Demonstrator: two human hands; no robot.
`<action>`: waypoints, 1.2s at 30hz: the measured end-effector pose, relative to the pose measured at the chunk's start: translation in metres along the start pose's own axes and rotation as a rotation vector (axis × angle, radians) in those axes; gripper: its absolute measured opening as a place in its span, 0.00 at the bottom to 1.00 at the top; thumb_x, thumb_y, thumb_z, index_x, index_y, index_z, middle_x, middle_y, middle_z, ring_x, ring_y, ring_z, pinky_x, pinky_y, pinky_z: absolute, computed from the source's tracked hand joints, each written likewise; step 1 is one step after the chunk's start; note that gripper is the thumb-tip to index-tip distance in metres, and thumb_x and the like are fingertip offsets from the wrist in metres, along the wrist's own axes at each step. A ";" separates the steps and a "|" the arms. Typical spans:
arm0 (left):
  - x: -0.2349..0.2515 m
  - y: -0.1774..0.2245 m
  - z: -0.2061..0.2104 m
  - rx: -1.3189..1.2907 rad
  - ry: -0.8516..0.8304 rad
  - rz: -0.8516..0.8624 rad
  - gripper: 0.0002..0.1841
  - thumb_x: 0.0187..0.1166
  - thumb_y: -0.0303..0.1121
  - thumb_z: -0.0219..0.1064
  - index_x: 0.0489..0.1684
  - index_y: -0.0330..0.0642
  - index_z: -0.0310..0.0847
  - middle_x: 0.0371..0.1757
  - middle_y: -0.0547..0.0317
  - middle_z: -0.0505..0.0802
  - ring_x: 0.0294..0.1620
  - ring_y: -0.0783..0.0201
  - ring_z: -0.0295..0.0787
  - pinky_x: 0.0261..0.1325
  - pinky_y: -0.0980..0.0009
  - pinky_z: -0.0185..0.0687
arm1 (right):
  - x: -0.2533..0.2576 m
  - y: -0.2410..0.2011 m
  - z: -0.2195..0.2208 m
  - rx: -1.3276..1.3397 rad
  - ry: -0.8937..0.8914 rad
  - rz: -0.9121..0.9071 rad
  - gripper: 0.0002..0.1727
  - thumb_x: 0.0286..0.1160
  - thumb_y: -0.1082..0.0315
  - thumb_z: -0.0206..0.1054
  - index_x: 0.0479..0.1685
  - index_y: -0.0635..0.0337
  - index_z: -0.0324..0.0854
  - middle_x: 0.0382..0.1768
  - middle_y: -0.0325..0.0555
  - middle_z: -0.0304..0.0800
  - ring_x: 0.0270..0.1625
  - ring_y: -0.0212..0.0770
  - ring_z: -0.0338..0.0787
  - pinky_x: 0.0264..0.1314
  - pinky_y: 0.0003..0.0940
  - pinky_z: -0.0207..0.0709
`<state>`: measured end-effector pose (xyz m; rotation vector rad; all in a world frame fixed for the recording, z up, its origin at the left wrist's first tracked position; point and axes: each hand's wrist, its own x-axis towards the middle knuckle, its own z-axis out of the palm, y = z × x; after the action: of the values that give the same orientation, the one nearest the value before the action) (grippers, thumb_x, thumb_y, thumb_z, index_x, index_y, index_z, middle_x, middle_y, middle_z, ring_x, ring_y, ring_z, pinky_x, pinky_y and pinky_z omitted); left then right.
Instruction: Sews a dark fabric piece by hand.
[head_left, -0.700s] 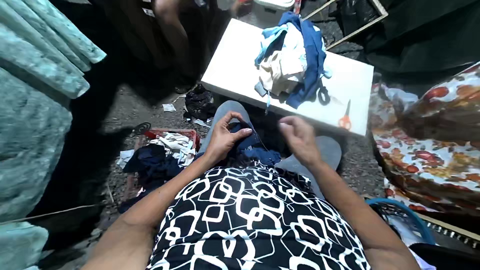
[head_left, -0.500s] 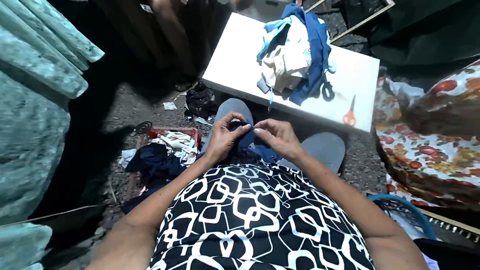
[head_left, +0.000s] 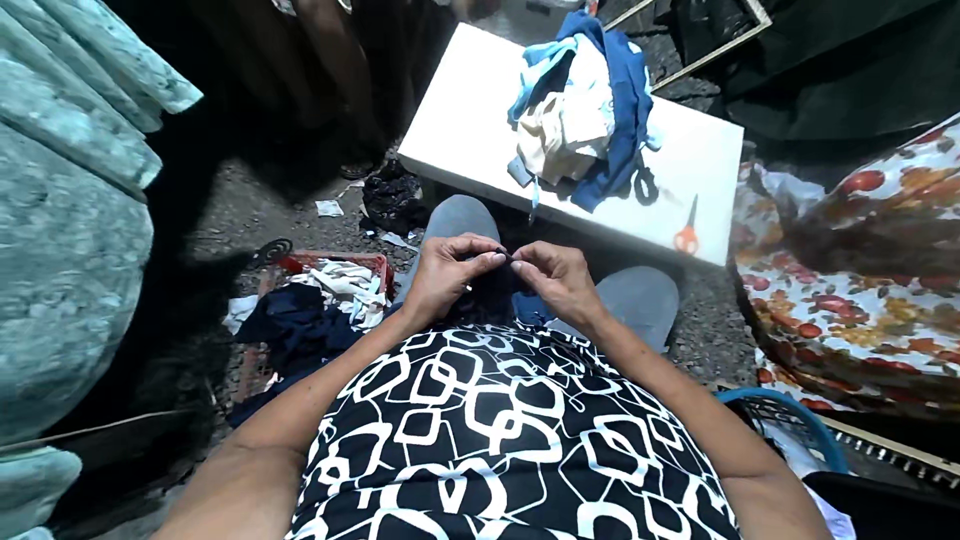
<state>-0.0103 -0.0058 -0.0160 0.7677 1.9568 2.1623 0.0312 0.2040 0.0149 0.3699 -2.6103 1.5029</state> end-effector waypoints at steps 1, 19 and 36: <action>0.000 0.003 -0.001 -0.018 -0.009 -0.022 0.07 0.76 0.23 0.72 0.47 0.39 0.92 0.48 0.60 0.96 0.47 0.70 0.92 0.53 0.72 0.90 | 0.000 -0.001 -0.002 -0.012 0.003 -0.014 0.07 0.81 0.72 0.65 0.44 0.65 0.88 0.29 0.40 0.87 0.26 0.24 0.79 0.32 0.21 0.75; 0.011 -0.003 0.004 -0.239 0.032 -0.064 0.08 0.68 0.16 0.74 0.42 0.33 0.88 0.41 0.55 0.95 0.41 0.67 0.92 0.50 0.70 0.90 | -0.012 -0.011 -0.024 -0.288 0.050 -0.131 0.18 0.77 0.82 0.53 0.58 0.68 0.86 0.37 0.52 0.90 0.37 0.42 0.88 0.45 0.39 0.85; 0.010 0.002 0.012 -0.244 0.075 -0.010 0.18 0.64 0.13 0.75 0.52 0.34 0.81 0.41 0.56 0.95 0.41 0.65 0.94 0.51 0.67 0.92 | -0.030 -0.033 -0.009 -0.520 0.115 -0.236 0.08 0.73 0.74 0.68 0.42 0.65 0.93 0.28 0.48 0.78 0.26 0.42 0.79 0.26 0.36 0.75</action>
<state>-0.0129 0.0086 -0.0115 0.6442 1.6788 2.3967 0.0689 0.2009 0.0403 0.4918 -2.6227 0.7154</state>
